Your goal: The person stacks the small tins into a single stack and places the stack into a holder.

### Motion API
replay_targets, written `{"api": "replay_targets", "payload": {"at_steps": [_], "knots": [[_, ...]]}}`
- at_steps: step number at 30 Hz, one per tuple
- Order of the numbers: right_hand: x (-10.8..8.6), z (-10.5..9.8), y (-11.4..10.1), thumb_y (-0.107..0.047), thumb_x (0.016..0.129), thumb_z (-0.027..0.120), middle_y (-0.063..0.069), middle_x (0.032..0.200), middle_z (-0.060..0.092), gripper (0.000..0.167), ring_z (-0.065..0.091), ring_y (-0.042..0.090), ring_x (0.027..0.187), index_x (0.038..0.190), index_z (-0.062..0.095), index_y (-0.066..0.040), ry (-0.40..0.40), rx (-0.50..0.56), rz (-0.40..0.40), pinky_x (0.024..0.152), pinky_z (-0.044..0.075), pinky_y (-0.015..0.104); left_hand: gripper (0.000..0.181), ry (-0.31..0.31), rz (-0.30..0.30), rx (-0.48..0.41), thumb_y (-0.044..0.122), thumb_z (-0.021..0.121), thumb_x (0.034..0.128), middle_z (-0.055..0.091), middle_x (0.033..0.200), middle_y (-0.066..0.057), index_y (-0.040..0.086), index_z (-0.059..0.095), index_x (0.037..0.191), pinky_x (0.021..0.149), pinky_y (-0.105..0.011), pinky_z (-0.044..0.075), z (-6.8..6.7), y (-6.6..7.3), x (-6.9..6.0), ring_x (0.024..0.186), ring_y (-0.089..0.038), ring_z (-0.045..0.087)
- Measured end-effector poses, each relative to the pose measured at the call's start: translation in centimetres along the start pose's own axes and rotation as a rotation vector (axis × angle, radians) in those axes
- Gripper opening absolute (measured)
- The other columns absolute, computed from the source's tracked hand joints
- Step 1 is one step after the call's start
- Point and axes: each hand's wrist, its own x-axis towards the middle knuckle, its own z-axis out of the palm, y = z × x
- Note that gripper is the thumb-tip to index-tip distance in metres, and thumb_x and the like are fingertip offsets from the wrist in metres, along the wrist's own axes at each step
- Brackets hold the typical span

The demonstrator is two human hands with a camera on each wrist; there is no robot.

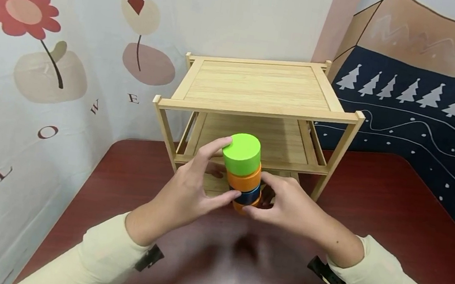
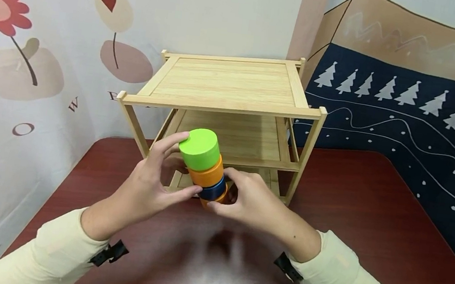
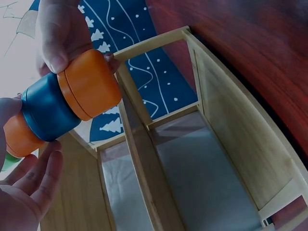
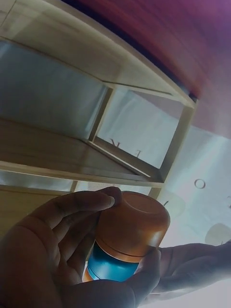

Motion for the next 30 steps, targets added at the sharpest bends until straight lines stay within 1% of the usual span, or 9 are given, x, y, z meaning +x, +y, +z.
{"api": "replay_targets", "payload": {"at_steps": [4,8,13,19,21,25,30], "knots": [[0.1,-0.3,-0.1,-0.027,0.079,0.084,-0.007,0.086,0.070,0.045,0.065,0.008,0.071,0.117,0.064,-0.013,0.010,-0.001,-0.012,0.064,0.057,0.027,0.095,0.005,0.013,0.000,0.014,0.089,0.0753,0.057,0.132,-0.014,0.004,0.027,0.147,0.084,-0.024,0.057,-0.3,0.1,0.5,0.088,-0.017,0.072],[0.4,-0.7,-0.5,-0.028,0.079,0.084,-0.006,0.090,0.071,0.047,0.065,0.008,0.074,0.118,0.063,-0.013,0.019,-0.012,-0.008,0.066,0.057,0.028,0.094,0.008,0.028,-0.004,0.015,0.088,0.0755,0.058,0.131,-0.014,0.004,0.028,0.147,0.084,-0.024,0.057,-0.5,0.1,1.1,0.088,-0.017,0.072],[0.7,-1.5,-0.8,-0.029,0.079,0.083,-0.006,0.089,0.070,0.046,0.064,0.009,0.074,0.118,0.063,-0.012,0.014,-0.017,0.005,0.067,0.057,0.027,0.094,0.005,0.039,-0.015,0.015,0.088,0.0757,0.059,0.129,-0.014,0.004,0.027,0.147,0.086,-0.024,0.057,-0.9,0.3,1.8,0.089,-0.017,0.073],[1.1,-2.3,-1.0,-0.032,0.081,0.082,-0.005,0.094,0.071,0.047,0.066,0.010,0.080,0.120,0.063,-0.013,0.006,-0.047,0.015,0.071,0.057,0.031,0.093,-0.004,0.047,-0.006,0.015,0.088,0.0767,0.060,0.126,-0.014,0.005,0.027,0.146,0.085,-0.023,0.057,-1.3,0.4,2.7,0.089,-0.017,0.074],[1.2,-2.6,-1.1,-0.033,0.080,0.083,-0.005,0.096,0.071,0.048,0.065,0.010,0.082,0.120,0.064,-0.013,0.010,-0.072,0.019,0.072,0.056,0.032,0.093,-0.013,0.044,-0.011,0.015,0.087,0.0773,0.060,0.126,-0.014,0.006,0.027,0.147,0.084,-0.023,0.057,-1.4,0.4,3.0,0.089,-0.017,0.073],[1.4,-3.3,-1.4,-0.036,0.080,0.083,-0.003,0.094,0.069,0.050,0.062,0.011,0.083,0.120,0.065,-0.012,0.016,-0.117,0.035,0.072,0.053,0.030,0.092,-0.030,0.023,-0.034,0.015,0.086,0.0785,0.059,0.125,-0.013,0.007,0.026,0.147,0.084,-0.021,0.057,-1.7,0.4,3.7,0.089,-0.016,0.073],[1.6,-4.1,-1.8,-0.037,0.079,0.084,-0.002,0.094,0.069,0.052,0.061,0.013,0.083,0.120,0.066,-0.011,0.022,-0.126,0.044,0.072,0.052,0.030,0.093,-0.037,0.006,-0.052,0.015,0.086,0.0789,0.059,0.125,-0.013,0.007,0.025,0.148,0.082,-0.021,0.058,-2.1,0.4,4.4,0.087,-0.015,0.073]]}}
